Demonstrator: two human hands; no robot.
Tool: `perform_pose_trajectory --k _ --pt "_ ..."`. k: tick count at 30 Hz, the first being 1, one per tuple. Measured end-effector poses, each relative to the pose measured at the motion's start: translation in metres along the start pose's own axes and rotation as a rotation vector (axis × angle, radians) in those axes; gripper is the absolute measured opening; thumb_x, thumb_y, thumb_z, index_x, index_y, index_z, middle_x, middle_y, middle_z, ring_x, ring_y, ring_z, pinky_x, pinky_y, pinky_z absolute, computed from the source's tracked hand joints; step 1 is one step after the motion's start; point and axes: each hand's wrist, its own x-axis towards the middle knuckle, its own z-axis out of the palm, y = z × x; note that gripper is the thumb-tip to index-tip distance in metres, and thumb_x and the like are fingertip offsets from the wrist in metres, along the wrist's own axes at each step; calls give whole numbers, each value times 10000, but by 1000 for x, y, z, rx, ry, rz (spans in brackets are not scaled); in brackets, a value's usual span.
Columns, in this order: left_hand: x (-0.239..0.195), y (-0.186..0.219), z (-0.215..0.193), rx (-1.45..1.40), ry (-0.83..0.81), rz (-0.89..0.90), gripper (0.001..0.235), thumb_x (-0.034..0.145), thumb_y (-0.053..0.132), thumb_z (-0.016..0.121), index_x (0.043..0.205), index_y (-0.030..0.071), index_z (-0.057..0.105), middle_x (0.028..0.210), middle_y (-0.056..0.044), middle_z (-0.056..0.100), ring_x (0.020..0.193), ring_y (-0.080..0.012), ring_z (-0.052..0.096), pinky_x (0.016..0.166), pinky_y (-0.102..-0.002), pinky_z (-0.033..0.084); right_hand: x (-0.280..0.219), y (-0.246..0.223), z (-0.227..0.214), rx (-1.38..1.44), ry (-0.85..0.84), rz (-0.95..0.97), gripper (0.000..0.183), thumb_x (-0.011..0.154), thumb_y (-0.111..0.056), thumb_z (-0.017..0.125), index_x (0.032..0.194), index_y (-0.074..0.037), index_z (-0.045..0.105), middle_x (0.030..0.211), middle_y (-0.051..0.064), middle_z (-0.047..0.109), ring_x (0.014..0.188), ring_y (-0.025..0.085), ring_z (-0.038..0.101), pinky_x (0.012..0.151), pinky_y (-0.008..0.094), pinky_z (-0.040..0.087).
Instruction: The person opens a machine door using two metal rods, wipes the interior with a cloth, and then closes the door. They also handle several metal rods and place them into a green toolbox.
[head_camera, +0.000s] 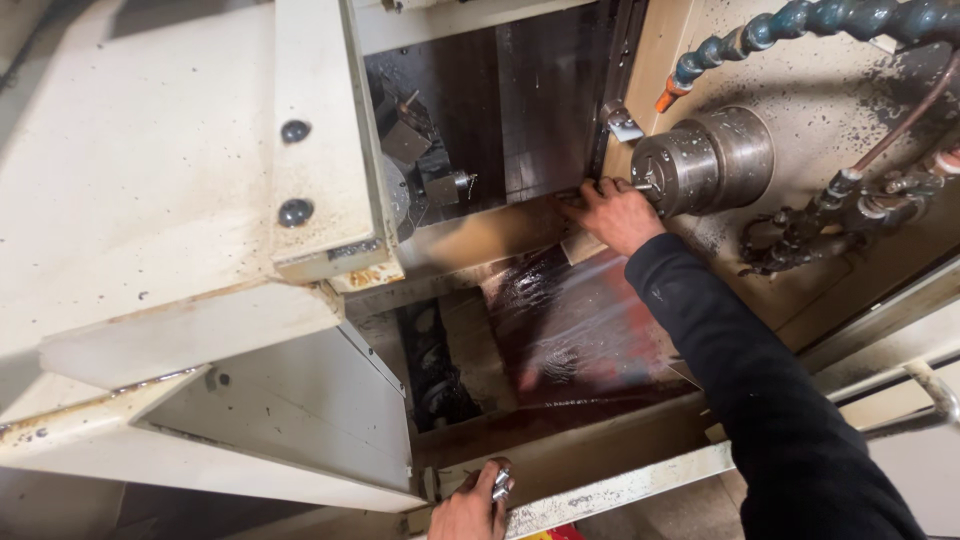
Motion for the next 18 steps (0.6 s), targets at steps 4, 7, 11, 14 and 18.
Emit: perform_pose_trajectory --k 4,7,11,14,18 --pt "0 -2 2 -28 58 49 510 910 225 632 1394 294 490 1059 -175 735 906 -383 738 858 -527 573 -2 3 12 18 -59 -65 548 964 -197 533 1468 -413 539 1183 93 655 1063 284 675 876 376 575" --pt "-4 -1 0 -39 85 54 495 915 242 637 1388 297 502 1019 -184 741 897 -387 731 840 -528 572 -7 13 14 -31 -81 -61 577 937 -202 548 1480 -399 543 1268 107 649 1109 302 668 934 430 542" --pt "-12 11 -12 -87 194 117 438 893 221 662 1315 272 556 968 -183 749 839 -406 726 765 -534 568 -14 36 -5 -151 -170 -131 587 927 -293 542 1495 -437 502 1399 68 598 1277 304 576 1154 637 333" --pt "-24 21 -21 -35 154 59 409 920 259 658 1316 275 556 909 -185 745 826 -409 712 762 -529 556 -30 41 -21 -282 -133 -23 452 1026 -422 477 1473 -492 464 1495 8 553 1497 385 430 1145 748 221" --pt "-31 29 -32 -40 154 69 422 899 227 661 1306 246 553 973 -154 744 825 -392 712 742 -503 565 -48 37 -18 149 190 315 643 1064 -586 436 1598 -302 217 1624 201 452 1366 624 371 996 819 246"
